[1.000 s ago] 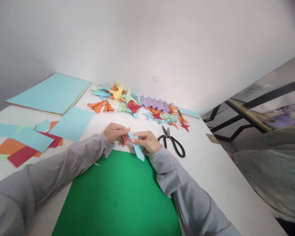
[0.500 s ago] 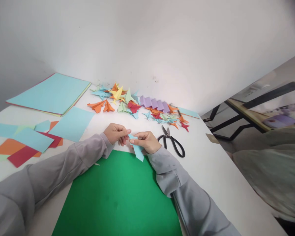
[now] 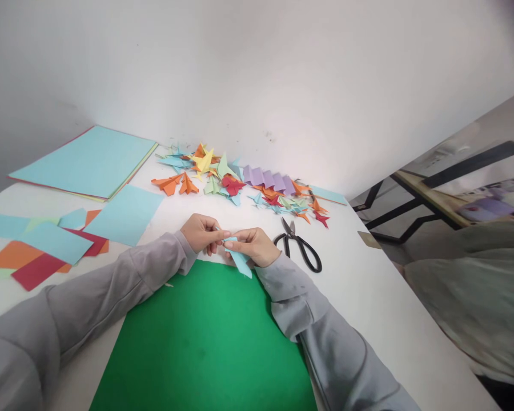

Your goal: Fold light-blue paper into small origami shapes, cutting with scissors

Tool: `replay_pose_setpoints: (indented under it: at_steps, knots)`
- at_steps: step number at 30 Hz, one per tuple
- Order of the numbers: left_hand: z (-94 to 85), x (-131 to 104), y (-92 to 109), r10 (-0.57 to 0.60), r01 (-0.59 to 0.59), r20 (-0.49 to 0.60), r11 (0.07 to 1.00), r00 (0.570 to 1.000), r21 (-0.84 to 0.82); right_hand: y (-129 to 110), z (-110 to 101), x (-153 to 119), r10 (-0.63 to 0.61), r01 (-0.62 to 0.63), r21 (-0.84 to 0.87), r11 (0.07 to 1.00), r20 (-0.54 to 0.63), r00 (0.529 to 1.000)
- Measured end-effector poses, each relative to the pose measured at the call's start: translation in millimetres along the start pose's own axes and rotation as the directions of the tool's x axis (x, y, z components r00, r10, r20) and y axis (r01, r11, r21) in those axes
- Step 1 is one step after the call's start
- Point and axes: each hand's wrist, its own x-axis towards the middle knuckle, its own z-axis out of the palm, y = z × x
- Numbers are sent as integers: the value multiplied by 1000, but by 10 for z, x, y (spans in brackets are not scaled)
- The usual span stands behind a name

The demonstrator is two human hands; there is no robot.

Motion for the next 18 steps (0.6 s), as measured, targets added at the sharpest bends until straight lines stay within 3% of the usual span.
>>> replay_pose_setpoints:
  at_steps: [7, 14, 18]
  knots:
    - [-28, 18, 22, -5, 3, -105, 1000, 994, -18, 37, -57, 28, -36, 35, 28, 999, 69, 997]
    - [12, -2, 24, -30, 30, 30, 999, 999, -24, 100, -115, 70, -6, 5, 12, 1000, 92, 996]
    - [-31, 53, -10, -54, 45, -48, 983, 997, -179, 75, -116, 61, -104, 100, 171, 980, 14, 994]
